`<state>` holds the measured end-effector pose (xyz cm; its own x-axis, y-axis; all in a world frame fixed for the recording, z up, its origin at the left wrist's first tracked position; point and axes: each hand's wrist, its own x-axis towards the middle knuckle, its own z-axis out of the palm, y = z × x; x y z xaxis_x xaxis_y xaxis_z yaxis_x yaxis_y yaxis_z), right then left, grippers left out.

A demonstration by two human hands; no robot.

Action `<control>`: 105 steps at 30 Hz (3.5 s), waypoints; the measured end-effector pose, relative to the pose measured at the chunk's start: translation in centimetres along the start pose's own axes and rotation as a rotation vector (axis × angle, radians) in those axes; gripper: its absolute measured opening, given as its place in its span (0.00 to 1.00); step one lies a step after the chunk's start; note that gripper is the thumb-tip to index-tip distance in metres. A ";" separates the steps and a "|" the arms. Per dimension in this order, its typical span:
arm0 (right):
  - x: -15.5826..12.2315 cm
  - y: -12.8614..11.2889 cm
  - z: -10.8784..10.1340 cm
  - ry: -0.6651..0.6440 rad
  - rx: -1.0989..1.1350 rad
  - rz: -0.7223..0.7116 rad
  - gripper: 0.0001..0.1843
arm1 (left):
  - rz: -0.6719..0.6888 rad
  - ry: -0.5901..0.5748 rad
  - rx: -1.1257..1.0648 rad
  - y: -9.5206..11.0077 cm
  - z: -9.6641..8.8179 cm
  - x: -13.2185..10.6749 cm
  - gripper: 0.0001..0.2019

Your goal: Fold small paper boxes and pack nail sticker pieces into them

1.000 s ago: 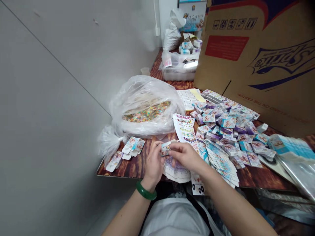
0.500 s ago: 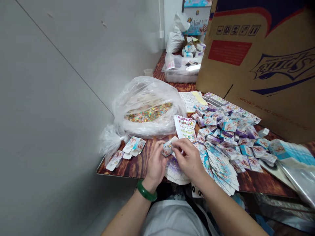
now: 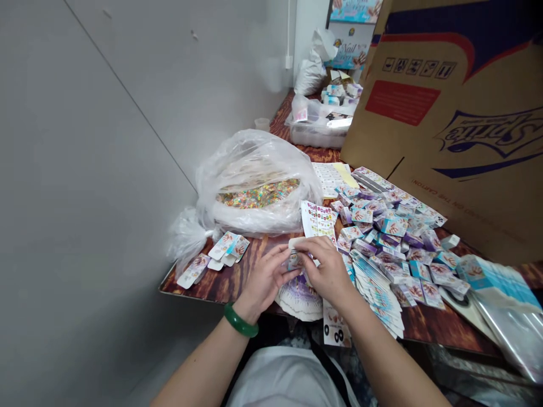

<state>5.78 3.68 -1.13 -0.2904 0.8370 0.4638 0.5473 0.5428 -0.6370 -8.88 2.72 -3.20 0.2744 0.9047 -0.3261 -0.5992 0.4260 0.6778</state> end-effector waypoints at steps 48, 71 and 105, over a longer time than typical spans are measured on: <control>0.2 -0.6 -0.1 0.046 0.326 0.169 0.04 | 0.056 0.022 0.449 1.8 -0.7 -0.4 0.15; 1.8 -0.4 -3.0 -0.372 0.026 0.037 0.12 | 0.202 -0.093 0.796 1.8 -1.7 0.2 0.18; 0.5 0.0 0.5 0.083 0.225 0.258 0.06 | 0.090 0.123 0.330 0.8 0.5 0.6 0.11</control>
<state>5.20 4.12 -1.21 -0.0956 0.9451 0.3125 0.4052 0.3237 -0.8550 -8.81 3.61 -2.50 0.1273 0.9392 -0.3190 -0.3365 0.3434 0.8768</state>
